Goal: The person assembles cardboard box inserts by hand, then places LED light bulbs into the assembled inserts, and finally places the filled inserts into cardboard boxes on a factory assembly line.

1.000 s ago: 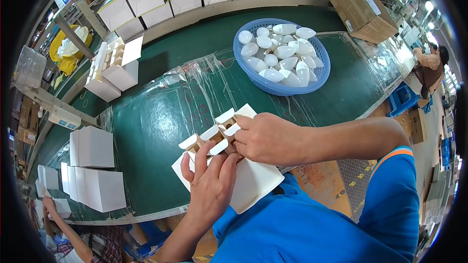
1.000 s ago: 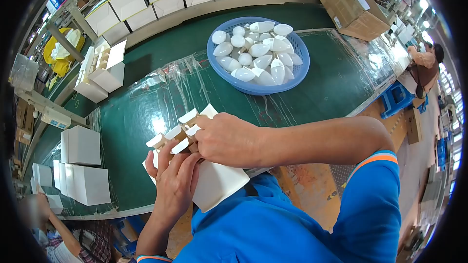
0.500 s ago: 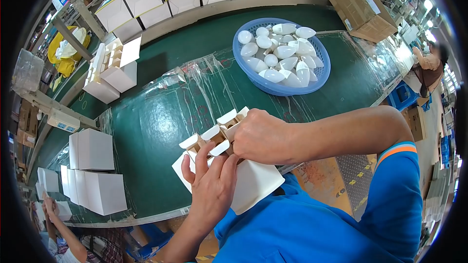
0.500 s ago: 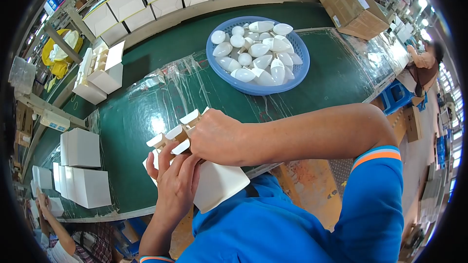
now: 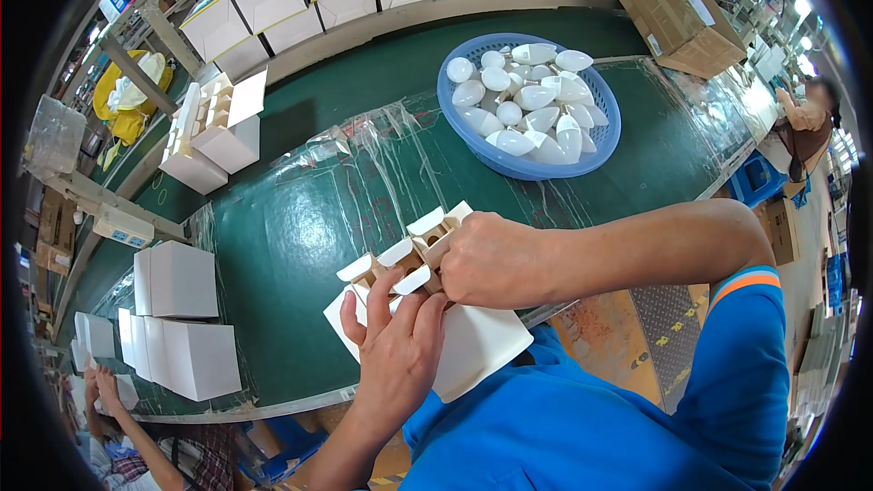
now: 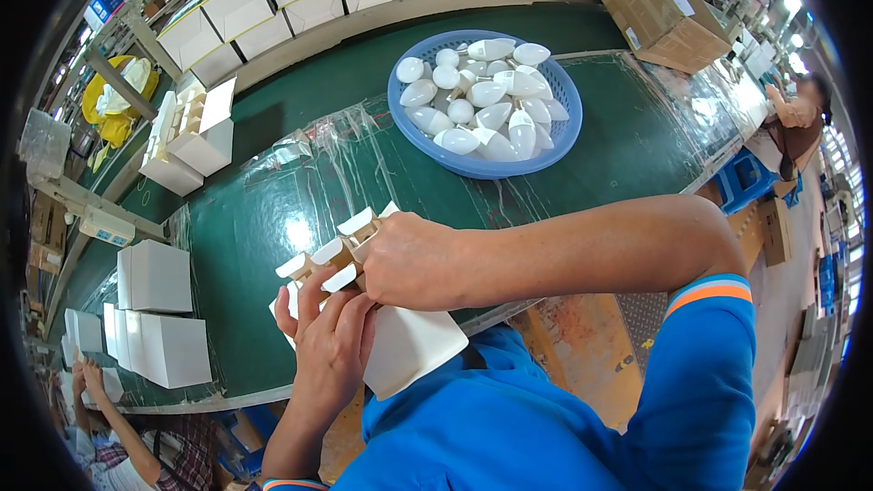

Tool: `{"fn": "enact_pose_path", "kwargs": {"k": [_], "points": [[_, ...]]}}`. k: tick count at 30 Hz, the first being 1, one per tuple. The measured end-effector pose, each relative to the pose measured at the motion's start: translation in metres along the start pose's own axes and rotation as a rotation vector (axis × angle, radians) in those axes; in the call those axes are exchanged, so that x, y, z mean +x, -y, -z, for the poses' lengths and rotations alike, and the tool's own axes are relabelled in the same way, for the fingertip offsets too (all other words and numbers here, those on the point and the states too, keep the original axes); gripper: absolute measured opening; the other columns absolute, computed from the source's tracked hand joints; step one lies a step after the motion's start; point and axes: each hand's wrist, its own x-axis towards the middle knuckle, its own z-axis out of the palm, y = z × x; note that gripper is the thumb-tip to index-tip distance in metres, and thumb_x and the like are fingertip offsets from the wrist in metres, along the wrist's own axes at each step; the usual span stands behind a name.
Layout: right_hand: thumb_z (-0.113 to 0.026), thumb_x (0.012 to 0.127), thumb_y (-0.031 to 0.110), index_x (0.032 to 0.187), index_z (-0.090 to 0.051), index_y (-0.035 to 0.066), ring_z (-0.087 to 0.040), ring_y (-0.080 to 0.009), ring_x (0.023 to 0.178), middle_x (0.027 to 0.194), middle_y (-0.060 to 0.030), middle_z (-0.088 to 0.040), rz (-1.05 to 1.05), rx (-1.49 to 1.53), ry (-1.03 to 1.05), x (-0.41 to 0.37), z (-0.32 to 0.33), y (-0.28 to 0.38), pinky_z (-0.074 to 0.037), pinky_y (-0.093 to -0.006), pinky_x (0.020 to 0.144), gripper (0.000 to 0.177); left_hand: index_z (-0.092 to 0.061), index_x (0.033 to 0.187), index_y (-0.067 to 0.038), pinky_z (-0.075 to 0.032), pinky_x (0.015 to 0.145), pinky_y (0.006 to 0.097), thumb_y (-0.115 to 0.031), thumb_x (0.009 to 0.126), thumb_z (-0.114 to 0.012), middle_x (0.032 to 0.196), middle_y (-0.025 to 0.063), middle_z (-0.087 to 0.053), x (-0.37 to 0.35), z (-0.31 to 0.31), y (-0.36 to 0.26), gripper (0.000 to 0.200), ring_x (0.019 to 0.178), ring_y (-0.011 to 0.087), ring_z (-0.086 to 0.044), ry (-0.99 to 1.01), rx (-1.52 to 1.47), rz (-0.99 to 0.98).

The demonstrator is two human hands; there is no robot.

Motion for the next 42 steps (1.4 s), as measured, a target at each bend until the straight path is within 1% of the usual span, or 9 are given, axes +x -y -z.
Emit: {"fn": "enact_pose_path", "kwargs": {"k": [7, 12, 18, 25, 30, 37, 39, 41, 42], "points": [[-0.064, 0.066, 0.012, 0.066, -0.069, 0.007, -0.067, -0.0214, 0.066, 0.064, -0.0072, -0.065, -0.019, -0.007, 0.039, 0.000, 0.014, 0.006, -0.052, -0.0355, 0.053, 0.007, -0.065, 0.104, -0.012, -0.008, 0.110, 0.0527, -0.011, 0.083, -0.064, 0.094, -0.0001, -0.060, 0.002, 0.000, -0.002, 0.021, 0.124, 0.0267, -0.047, 0.009, 0.008, 0.000], [-0.062, 0.071, 0.012, 0.072, -0.071, 0.008, -0.068, -0.0229, 0.067, 0.067, -0.0072, -0.067, -0.122, -0.030, 0.303, 0.015, 0.021, 0.005, -0.052, -0.0367, 0.053, 0.009, -0.065, 0.104, -0.011, -0.008, 0.111, 0.0527, -0.010, 0.083, -0.064, 0.095, 0.0006, -0.061, 0.002, 0.002, -0.003, 0.021, 0.125, 0.0274, -0.046, 0.027, 0.015, 0.009], [-0.062, 0.069, 0.012, 0.068, -0.071, 0.009, -0.068, -0.0230, 0.066, 0.066, -0.0059, -0.068, 0.025, -0.035, 0.044, -0.001, 0.006, 0.000, -0.054, -0.0368, 0.054, 0.010, -0.065, 0.104, -0.011, -0.007, 0.111, 0.0530, -0.009, 0.084, -0.062, 0.096, 0.0010, -0.061, 0.001, 0.000, -0.003, 0.020, 0.125, 0.0275, -0.046, 0.032, 0.005, 0.005], [-0.062, 0.073, 0.014, 0.074, -0.073, 0.009, -0.069, -0.0238, 0.070, 0.070, -0.0063, -0.069, -0.007, -0.036, 0.225, 0.002, 0.015, 0.003, -0.054, -0.0372, 0.057, 0.011, -0.065, 0.104, -0.011, -0.006, 0.111, 0.0527, -0.010, 0.085, -0.061, 0.096, 0.0004, -0.061, -0.002, -0.005, -0.002, 0.020, 0.125, 0.0268, -0.046, -0.004, 0.022, 0.006], [-0.061, 0.071, 0.012, 0.073, -0.065, 0.004, -0.067, -0.0230, 0.059, 0.060, -0.0092, -0.063, -0.014, -0.070, 0.041, -0.005, 0.025, 0.003, -0.051, -0.0354, 0.052, 0.009, -0.066, 0.104, -0.012, -0.005, 0.111, 0.0527, -0.010, 0.084, -0.061, 0.097, -0.0003, -0.061, 0.000, -0.006, -0.001, 0.020, 0.125, 0.0261, -0.046, -0.009, 0.003, 0.012], [-0.062, 0.076, 0.014, 0.081, -0.062, 0.005, -0.066, -0.0221, 0.061, 0.062, -0.0089, -0.062, -0.139, -0.036, -0.005, -0.033, 0.080, -0.002, -0.050, -0.0325, 0.052, 0.010, -0.066, 0.103, -0.013, -0.006, 0.111, 0.0527, -0.010, 0.083, -0.062, 0.096, -0.0011, -0.061, 0.000, -0.005, -0.002, 0.021, 0.124, 0.0254, -0.047, 0.001, 0.005, 0.019], [-0.061, 0.078, 0.016, 0.080, -0.071, 0.009, -0.067, -0.0294, 0.071, 0.073, -0.0133, -0.066, -0.374, 0.085, -0.070, -0.045, 0.100, -0.008, -0.052, -0.0389, 0.060, 0.012, -0.065, 0.103, -0.013, -0.005, 0.111, 0.0527, -0.009, 0.083, -0.061, 0.096, -0.0012, -0.061, 0.000, -0.006, -0.002, 0.021, 0.124, 0.0253, -0.047, -0.006, 0.012, 0.010], [-0.066, 0.079, 0.019, 0.094, -0.073, 0.010, -0.067, -0.0291, 0.074, 0.081, -0.0147, -0.069, -0.466, 0.142, -0.381, -0.068, 0.093, -0.039, -0.052, -0.0368, 0.066, 0.019, -0.065, 0.103, -0.013, -0.006, 0.111, 0.0526, -0.009, 0.082, -0.062, 0.095, -0.0011, -0.061, 0.000, -0.006, -0.003, 0.021, 0.124, 0.0251, -0.047, -0.016, 0.032, 0.009], [-0.068, 0.079, 0.020, 0.101, -0.072, 0.010, -0.067, -0.0294, 0.075, 0.085, -0.0148, -0.069, -0.604, 0.132, -0.415, -0.078, 0.091, -0.055, -0.052, -0.0354, 0.068, 0.025, -0.065, 0.103, -0.013, -0.006, 0.111, 0.0526, -0.009, 0.082, -0.062, 0.095, -0.0011, -0.061, 0.000, -0.006, -0.003, 0.021, 0.124, 0.0251, -0.047, -0.019, 0.032, 0.003]]}}
